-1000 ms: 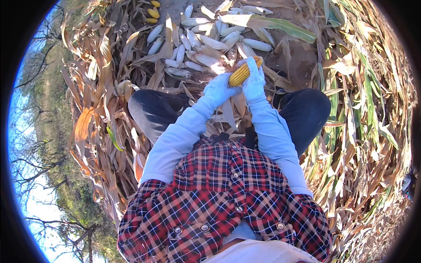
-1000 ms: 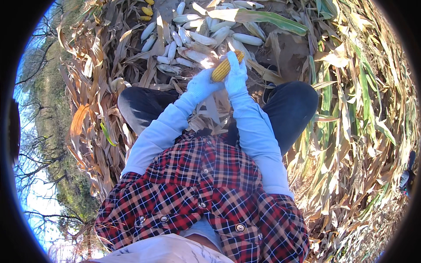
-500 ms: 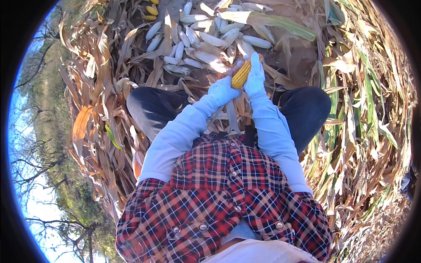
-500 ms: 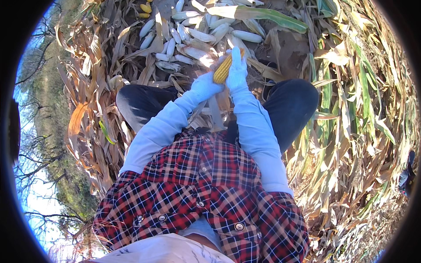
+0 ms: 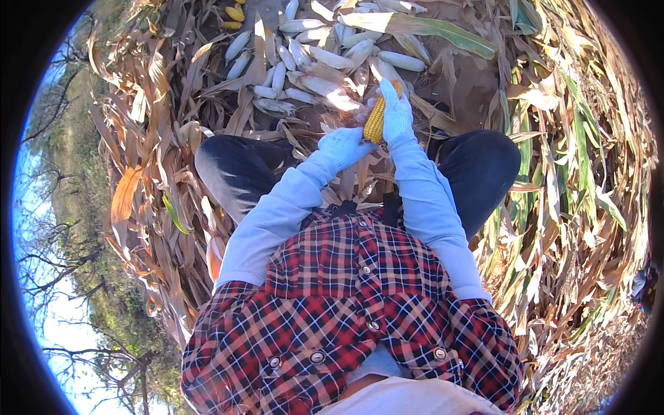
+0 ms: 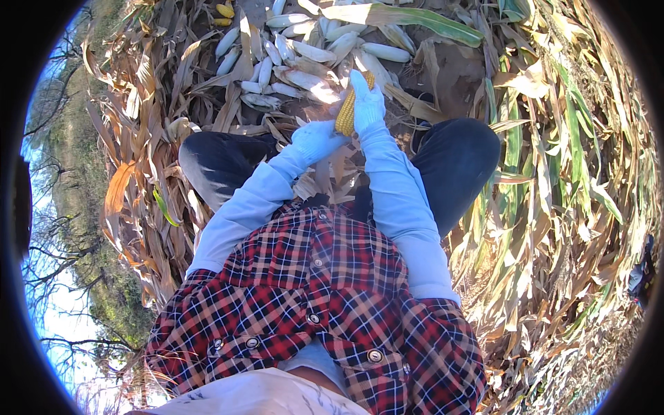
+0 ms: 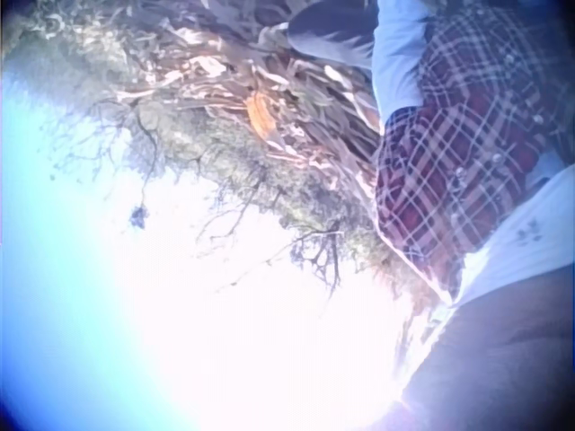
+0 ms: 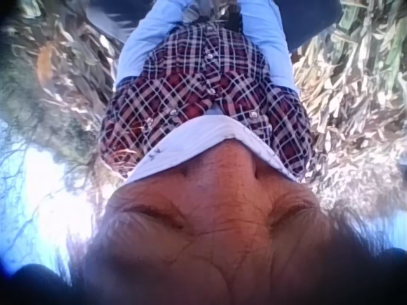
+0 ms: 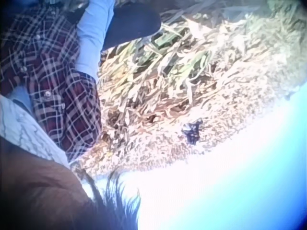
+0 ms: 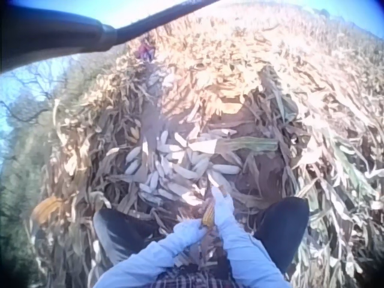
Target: The person sits on the ground in a cornfield and repeatedly shucks corn cobs by hand, removing the husks and placing the cleaned cobs aside.
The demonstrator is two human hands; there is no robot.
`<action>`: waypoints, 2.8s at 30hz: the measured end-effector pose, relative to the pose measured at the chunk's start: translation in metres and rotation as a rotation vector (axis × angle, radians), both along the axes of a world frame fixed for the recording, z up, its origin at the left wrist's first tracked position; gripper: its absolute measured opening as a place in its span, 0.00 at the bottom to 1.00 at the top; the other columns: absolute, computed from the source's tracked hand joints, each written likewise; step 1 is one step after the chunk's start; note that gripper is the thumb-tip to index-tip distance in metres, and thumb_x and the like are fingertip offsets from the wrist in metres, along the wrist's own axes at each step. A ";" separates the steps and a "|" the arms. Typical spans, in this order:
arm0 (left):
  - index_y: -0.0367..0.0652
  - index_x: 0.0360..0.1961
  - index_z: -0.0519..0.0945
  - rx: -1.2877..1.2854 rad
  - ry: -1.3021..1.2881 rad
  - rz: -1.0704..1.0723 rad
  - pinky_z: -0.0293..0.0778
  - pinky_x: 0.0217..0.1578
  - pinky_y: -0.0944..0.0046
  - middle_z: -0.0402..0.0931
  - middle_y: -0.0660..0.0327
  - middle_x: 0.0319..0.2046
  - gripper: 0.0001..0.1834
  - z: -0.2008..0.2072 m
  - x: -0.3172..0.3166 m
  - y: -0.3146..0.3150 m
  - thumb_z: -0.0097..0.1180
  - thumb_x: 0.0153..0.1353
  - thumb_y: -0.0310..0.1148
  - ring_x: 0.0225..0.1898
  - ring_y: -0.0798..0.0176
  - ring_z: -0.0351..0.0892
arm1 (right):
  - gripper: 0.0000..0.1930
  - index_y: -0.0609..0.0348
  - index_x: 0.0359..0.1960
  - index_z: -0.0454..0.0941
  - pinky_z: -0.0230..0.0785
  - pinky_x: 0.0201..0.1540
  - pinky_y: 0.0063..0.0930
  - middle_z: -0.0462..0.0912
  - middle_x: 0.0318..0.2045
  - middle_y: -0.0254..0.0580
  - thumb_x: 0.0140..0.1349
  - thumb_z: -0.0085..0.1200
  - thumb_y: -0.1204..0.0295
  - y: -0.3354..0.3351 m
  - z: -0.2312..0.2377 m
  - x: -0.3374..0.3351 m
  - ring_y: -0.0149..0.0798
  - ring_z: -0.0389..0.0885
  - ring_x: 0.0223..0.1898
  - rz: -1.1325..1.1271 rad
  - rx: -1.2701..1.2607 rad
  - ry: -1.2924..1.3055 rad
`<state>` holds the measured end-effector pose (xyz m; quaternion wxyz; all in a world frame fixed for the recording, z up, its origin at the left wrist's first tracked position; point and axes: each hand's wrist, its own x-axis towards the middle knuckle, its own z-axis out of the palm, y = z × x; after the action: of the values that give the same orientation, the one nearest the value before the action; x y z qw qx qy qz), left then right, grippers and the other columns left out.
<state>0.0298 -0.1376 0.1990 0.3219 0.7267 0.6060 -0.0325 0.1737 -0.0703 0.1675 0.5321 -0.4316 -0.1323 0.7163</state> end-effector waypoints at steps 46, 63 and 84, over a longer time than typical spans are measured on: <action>0.43 0.59 0.76 -0.589 -0.451 0.555 0.70 0.16 0.67 0.77 0.63 0.27 0.28 -0.030 -0.046 -0.034 0.66 0.64 0.48 0.17 0.69 0.72 | 0.10 0.56 0.43 0.80 0.63 0.10 0.28 0.72 0.16 0.30 0.70 0.61 0.64 0.019 0.024 0.044 0.29 0.67 0.09 -0.212 0.196 -0.093; 0.38 0.45 0.84 0.171 -0.778 0.894 0.78 0.26 0.67 0.83 0.62 0.32 0.13 0.004 -0.148 0.104 0.63 0.69 0.37 0.26 0.70 0.80 | 0.15 0.54 0.48 0.83 0.77 0.43 0.38 0.87 0.36 0.46 0.67 0.57 0.59 -0.017 -0.007 -0.002 0.46 0.87 0.37 0.968 0.603 -1.060; 0.43 0.66 0.70 0.246 0.264 0.294 0.75 0.56 0.43 0.70 0.45 0.66 0.31 -0.123 -0.098 0.196 0.59 0.62 0.40 0.57 0.38 0.77 | 0.16 0.61 0.41 0.83 0.78 0.50 0.47 0.83 0.41 0.54 0.62 0.58 0.61 -0.029 -0.011 -0.035 0.55 0.85 0.44 1.108 0.799 -0.990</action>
<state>-0.0678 0.0585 0.0757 0.1504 0.6537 0.7417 -0.0059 0.1390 -0.0992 0.1568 0.0970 -0.3478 -0.7863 0.5014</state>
